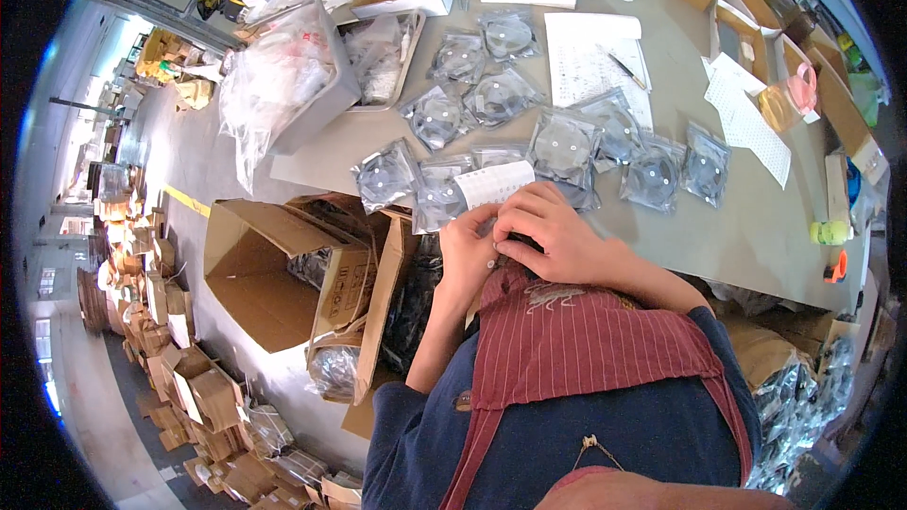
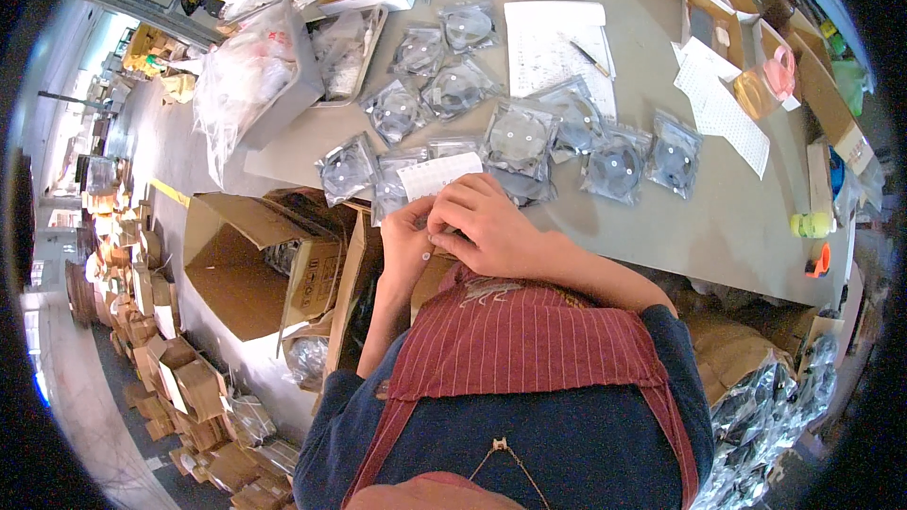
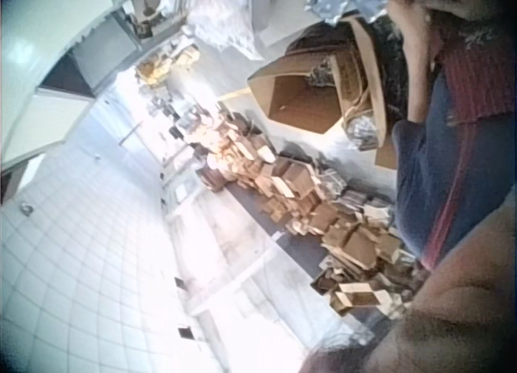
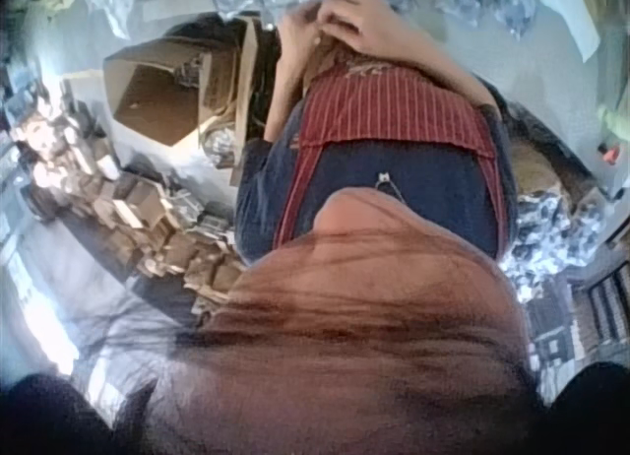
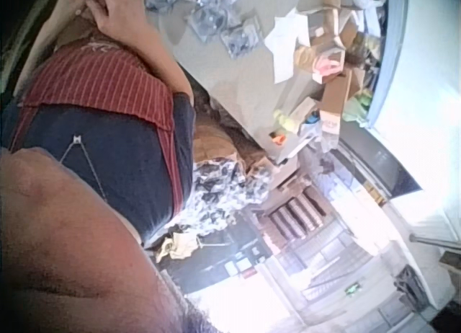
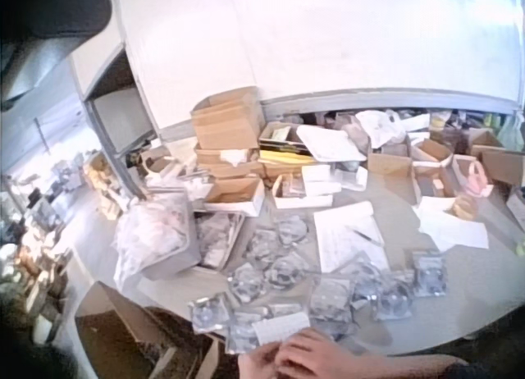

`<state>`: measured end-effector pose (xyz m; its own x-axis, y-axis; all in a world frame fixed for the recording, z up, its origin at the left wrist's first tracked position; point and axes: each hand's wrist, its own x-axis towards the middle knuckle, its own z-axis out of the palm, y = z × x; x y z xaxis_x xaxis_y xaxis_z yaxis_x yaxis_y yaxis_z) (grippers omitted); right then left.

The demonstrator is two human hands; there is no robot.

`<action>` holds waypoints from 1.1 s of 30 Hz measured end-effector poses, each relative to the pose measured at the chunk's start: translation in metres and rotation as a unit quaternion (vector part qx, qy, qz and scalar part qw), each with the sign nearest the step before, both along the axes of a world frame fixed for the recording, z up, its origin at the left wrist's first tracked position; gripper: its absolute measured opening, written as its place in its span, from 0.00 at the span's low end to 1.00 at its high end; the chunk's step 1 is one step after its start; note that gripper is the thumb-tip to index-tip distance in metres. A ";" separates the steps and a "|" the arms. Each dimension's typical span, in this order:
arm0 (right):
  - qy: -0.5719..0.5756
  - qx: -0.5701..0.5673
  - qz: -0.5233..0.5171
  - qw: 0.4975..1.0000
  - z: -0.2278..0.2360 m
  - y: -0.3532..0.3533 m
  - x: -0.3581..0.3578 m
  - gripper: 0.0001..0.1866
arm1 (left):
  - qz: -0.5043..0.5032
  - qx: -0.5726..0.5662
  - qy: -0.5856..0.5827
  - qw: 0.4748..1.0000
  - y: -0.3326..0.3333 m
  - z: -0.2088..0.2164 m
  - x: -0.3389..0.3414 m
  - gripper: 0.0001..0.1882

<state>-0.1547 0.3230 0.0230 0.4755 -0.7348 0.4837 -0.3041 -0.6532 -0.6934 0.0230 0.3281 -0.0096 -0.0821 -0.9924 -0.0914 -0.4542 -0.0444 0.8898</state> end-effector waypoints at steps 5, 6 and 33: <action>-0.002 -0.004 0.025 1.000 -0.001 -0.014 0.016 0.08 | 0.026 -0.026 -0.010 0.999 -0.005 0.005 0.012 0.14; 0.000 -0.015 0.034 0.999 -0.001 -0.017 0.020 0.08 | 0.032 -0.027 -0.009 0.999 -0.005 0.008 0.016 0.14; 0.363 0.082 -0.254 0.893 -0.136 -0.246 -0.017 0.12 | 0.170 0.004 0.007 0.985 -0.044 -0.011 0.078 0.15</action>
<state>-0.1719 0.0771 -0.1131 0.2055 -0.9774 0.0494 -0.9401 -0.2112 -0.2676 0.1012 0.2842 -0.0210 0.2541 -0.9620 -0.0996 -0.4003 -0.1983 0.8947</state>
